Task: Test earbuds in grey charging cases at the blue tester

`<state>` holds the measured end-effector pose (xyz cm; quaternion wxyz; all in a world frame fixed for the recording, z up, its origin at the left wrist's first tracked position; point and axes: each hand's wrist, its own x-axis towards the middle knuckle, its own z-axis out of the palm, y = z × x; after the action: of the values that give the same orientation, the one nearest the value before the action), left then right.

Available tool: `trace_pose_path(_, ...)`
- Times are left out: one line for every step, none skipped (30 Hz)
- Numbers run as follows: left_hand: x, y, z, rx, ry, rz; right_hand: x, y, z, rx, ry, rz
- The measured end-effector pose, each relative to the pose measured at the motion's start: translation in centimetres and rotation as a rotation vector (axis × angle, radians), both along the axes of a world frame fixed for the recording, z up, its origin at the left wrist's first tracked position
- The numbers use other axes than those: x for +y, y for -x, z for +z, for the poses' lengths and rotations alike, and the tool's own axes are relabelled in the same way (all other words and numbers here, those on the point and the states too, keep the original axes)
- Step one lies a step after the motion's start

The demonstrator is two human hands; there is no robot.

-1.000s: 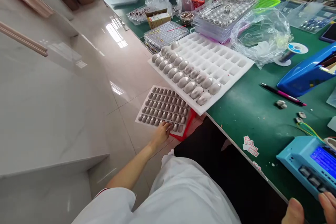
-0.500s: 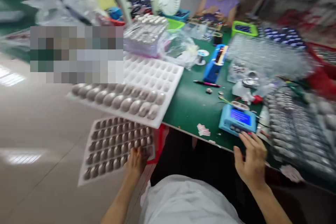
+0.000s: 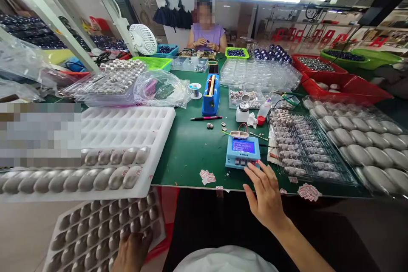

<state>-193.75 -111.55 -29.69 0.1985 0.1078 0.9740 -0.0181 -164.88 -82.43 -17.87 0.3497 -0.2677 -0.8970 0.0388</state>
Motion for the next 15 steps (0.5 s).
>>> trace_pose_path(0.0, 0.0, 0.0, 0.004, -0.015, 0.023, 0.0, 0.0, 0.0, 0.001, 0.002, 0.002)
trace_pose_path(0.0, 0.0, 0.0, 0.004, -0.034, 0.046, 0.0, 0.0, 0.0, 0.002, 0.004, 0.004)
trace_pose_path(-0.1, 0.0, -0.1, 0.001, -0.053, 0.069, 0.1, 0.0, -0.1, 0.004, 0.007, 0.007)
trace_pose_path(-0.2, 0.1, -0.2, 0.003, -0.070, 0.089, 0.1, -0.1, -0.1, 0.007, 0.009, 0.011)
trace_pose_path(-0.3, 0.1, -0.3, 0.001, -0.085, 0.098, 0.2, -0.1, -0.1, 0.010, 0.009, 0.015)
trace_pose_path(-0.4, 0.1, -0.4, 0.001, -0.094, 0.097, 0.2, -0.1, -0.1, 0.014, 0.008, 0.017)
trace_pose_path(-0.5, 0.1, -0.5, 0.006, -0.095, 0.093, 0.2, -0.1, -0.2, 0.018, 0.005, 0.018)
trace_pose_path(-0.6, -0.1, -0.6, 0.009, -0.086, 0.086, 0.3, -0.2, -0.2, 0.022, 0.000, 0.018)
trace_pose_path(-0.6, -0.3, -0.7, 0.014, -0.073, 0.079, 0.3, -0.2, -0.3, 0.027, -0.005, 0.017)
trace_pose_path(-0.6, -0.6, -0.7, 0.021, -0.058, 0.071, 0.3, -0.3, -0.4, 0.030, -0.009, 0.018)
trace_pose_path(-0.5, -0.9, -0.8, 0.024, -0.039, 0.064, 0.4, -0.3, -0.5, 0.029, -0.014, 0.020)
trace_pose_path(-0.4, -1.1, -0.9, 0.033, -0.018, 0.054, 0.4, -0.4, -0.6, 0.025, -0.017, 0.024)
trace_pose_path(-0.4, -1.4, -1.0, 0.042, 0.000, 0.032, 0.4, -0.5, -0.7, 0.020, -0.020, 0.028)
trace_pose_path(-0.3, -1.5, -1.2, 0.053, 0.018, 0.004, 0.4, -0.5, -0.8, 0.014, -0.023, 0.029)
trace_pose_path(-0.3, -1.5, -1.4, 0.065, 0.029, -0.021, 0.4, -0.5, -0.8, 0.011, -0.026, 0.027)
